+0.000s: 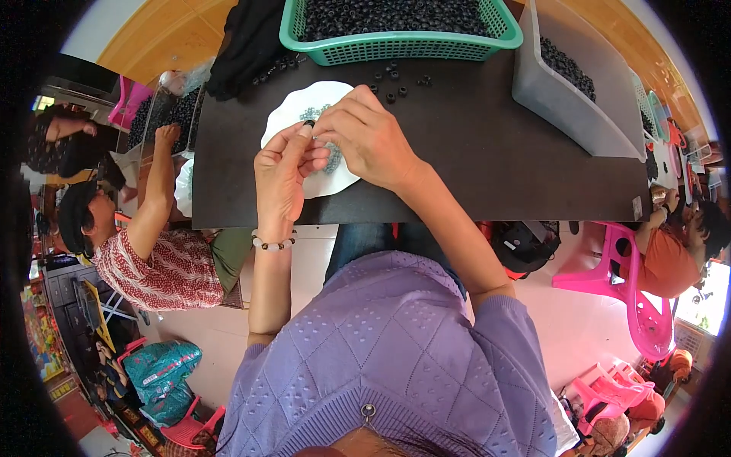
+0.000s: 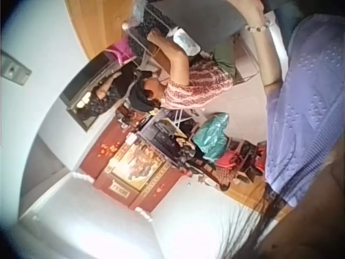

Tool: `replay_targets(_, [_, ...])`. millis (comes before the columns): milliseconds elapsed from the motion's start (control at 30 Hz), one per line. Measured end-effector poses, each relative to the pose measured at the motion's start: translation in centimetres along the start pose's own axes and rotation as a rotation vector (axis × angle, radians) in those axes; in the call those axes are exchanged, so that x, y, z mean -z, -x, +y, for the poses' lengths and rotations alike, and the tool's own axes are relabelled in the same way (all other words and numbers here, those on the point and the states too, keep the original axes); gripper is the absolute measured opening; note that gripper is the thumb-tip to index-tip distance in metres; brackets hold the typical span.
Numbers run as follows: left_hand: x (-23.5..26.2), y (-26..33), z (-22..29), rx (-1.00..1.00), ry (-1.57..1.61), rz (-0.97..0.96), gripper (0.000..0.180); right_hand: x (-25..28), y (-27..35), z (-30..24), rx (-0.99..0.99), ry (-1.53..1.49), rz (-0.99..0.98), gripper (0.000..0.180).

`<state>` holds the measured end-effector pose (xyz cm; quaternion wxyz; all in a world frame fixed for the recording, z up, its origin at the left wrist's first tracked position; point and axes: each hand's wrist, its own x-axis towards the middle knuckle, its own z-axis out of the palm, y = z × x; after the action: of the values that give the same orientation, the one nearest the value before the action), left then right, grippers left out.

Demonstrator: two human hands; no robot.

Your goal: Manually assembling small silver components into black plastic beads at a workshop table.

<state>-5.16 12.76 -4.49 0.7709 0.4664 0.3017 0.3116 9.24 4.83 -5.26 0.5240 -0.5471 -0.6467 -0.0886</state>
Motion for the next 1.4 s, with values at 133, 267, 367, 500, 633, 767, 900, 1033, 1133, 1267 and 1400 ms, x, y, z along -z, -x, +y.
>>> replay_targets(133, [0.3,-0.1,0.0,-0.036,0.011,0.009,0.025,0.0,0.1,-0.6,-0.077,-0.058,0.008,0.019])
replay_targets(267, [0.3,-0.1,-0.4,-0.068,0.03,-0.005,0.027,-0.2,0.3,-0.9,-0.273,-0.179,0.045,0.021])
replay_targets(367, [0.5,-0.2,-0.6,-0.08,0.036,-0.01,0.029,-0.2,0.5,-0.8,-0.343,-0.21,-0.006,0.023])
replay_targets(500, [0.1,-0.1,-0.9,-0.106,0.041,0.017,0.03,-0.9,1.0,-0.5,-0.562,-0.403,-0.018,0.023])
replay_targets(633, [-0.2,0.0,-1.1,-0.168,0.043,0.049,0.03,-1.3,0.9,-0.6,-0.726,-0.825,0.04,0.021])
replay_targets(767, [0.0,-0.3,-1.4,-0.129,0.081,0.067,0.03,-0.5,0.3,-1.3,-0.82,-0.787,0.027,0.018])
replay_targets(900, [-0.1,-0.2,-1.3,-0.11,0.115,0.096,0.029,-0.5,0.6,-0.6,-0.82,-0.626,-0.094,0.014])
replay_targets(1033, [0.0,-0.2,-1.4,-0.139,0.073,0.109,0.029,-0.5,0.3,-0.6,-0.759,-0.484,-0.143,0.012])
replay_targets(1133, [0.0,-0.3,-1.4,-0.189,0.064,0.12,0.03,-0.5,0.0,-0.9,-0.742,-0.446,-0.139,0.013])
replay_targets(1267, [-0.1,-0.2,-1.5,-0.228,0.049,0.12,0.029,-0.3,-0.1,-1.1,-0.727,-0.429,-0.146,0.013])
replay_targets(1400, [-0.2,-0.1,-1.5,-0.214,0.028,0.127,0.029,-0.4,0.0,-1.0,-0.751,-0.409,-0.158,0.012])
